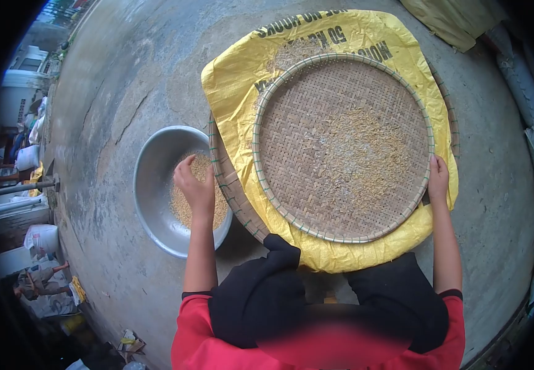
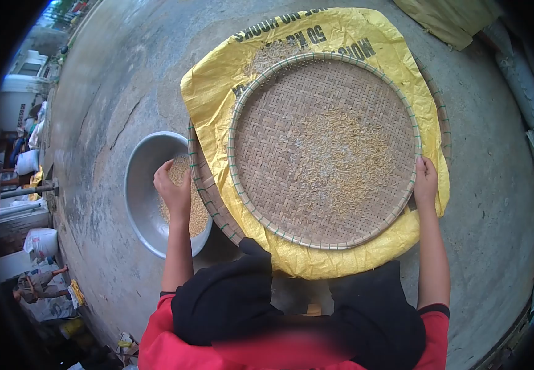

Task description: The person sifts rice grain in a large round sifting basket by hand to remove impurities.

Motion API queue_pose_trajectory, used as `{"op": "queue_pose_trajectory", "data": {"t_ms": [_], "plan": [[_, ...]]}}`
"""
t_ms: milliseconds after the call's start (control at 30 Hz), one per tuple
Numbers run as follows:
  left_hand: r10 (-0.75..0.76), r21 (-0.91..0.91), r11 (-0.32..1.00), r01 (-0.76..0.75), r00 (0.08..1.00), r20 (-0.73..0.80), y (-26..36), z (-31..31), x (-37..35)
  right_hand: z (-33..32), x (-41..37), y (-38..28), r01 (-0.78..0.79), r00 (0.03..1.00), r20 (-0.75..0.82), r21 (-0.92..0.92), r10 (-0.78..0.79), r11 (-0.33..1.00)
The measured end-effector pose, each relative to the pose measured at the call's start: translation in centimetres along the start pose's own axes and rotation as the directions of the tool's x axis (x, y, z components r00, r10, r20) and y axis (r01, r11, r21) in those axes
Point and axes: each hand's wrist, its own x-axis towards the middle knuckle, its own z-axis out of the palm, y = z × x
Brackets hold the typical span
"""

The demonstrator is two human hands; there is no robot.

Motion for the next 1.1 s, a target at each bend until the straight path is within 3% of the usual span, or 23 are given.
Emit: {"op": "queue_pose_trajectory", "data": {"t_ms": [67,200,367,500,700,767,800,833,867,933,1000,1067,1100], "plan": [[0.293,-0.058,0.956,-0.289,0.952,0.086,2.6,2.1,-0.2,0.0,0.0,-0.2,0.0,1.0,0.009,-0.007,0.001,1.0],[0.52,-0.452,0.816,-0.36,0.798,0.304,9.3,7.0,-1.4,0.0,0.0,-0.3,0.004,1.0,-0.008,0.009,-0.004,1.0],[0.643,-0.507,0.735,-0.45,0.699,0.313,13.1,10.5,-3.1,0.0,0.0,-0.1,0.0,1.0,0.007,0.028,0.0,1.0],[0.651,-0.526,0.724,-0.446,0.695,0.306,12.8,12.5,-3.8,-0.2,0.2,0.2,0.003,1.0,0.029,0.059,-0.004,0.998],[0.611,-0.487,0.756,-0.437,0.738,0.286,13.5,12.0,-3.9,-0.2,0.0,-0.1,-0.011,1.0,0.019,0.023,0.01,1.0],[0.62,-0.669,0.671,-0.32,0.736,0.27,13.2,10.6,-2.5,-0.2,-0.1,-0.2,-0.007,1.0,0.008,-0.018,0.007,1.0],[0.617,-0.667,0.674,-0.318,0.738,0.272,12.9,9.4,-2.1,-0.1,-0.1,-0.3,-0.011,1.0,0.008,0.008,0.011,1.0],[0.477,-0.669,0.736,-0.102,0.78,0.405,12.7,7.5,-1.6,0.0,-0.1,-0.4,-0.014,1.0,0.008,0.035,0.013,0.999],[0.328,-0.639,0.76,0.118,0.779,0.534,11.9,6.0,-1.2,0.1,-0.2,-0.5,-0.011,1.0,0.011,0.037,0.01,0.999],[0.348,-0.534,0.838,-0.115,0.866,0.359,8.9,3.8,-0.5,0.0,-0.2,-0.5,-0.032,0.999,-0.001,0.023,0.032,0.999],[0.17,-0.336,0.939,-0.073,0.948,0.269,4.9,1.5,-0.3,-0.1,0.0,-0.2,-0.023,1.0,-0.001,0.014,0.023,1.0],[-0.007,-0.038,0.999,0.018,0.963,0.268,1.2,-1.3,0.0,-0.1,0.0,0.2,-0.017,1.0,0.002,0.012,0.017,1.0],[-0.008,-0.031,0.999,0.017,0.964,0.267,0.0,-2.3,-0.4,-0.1,0.1,0.4,-0.015,1.0,0.001,0.018,0.015,1.0]]}}
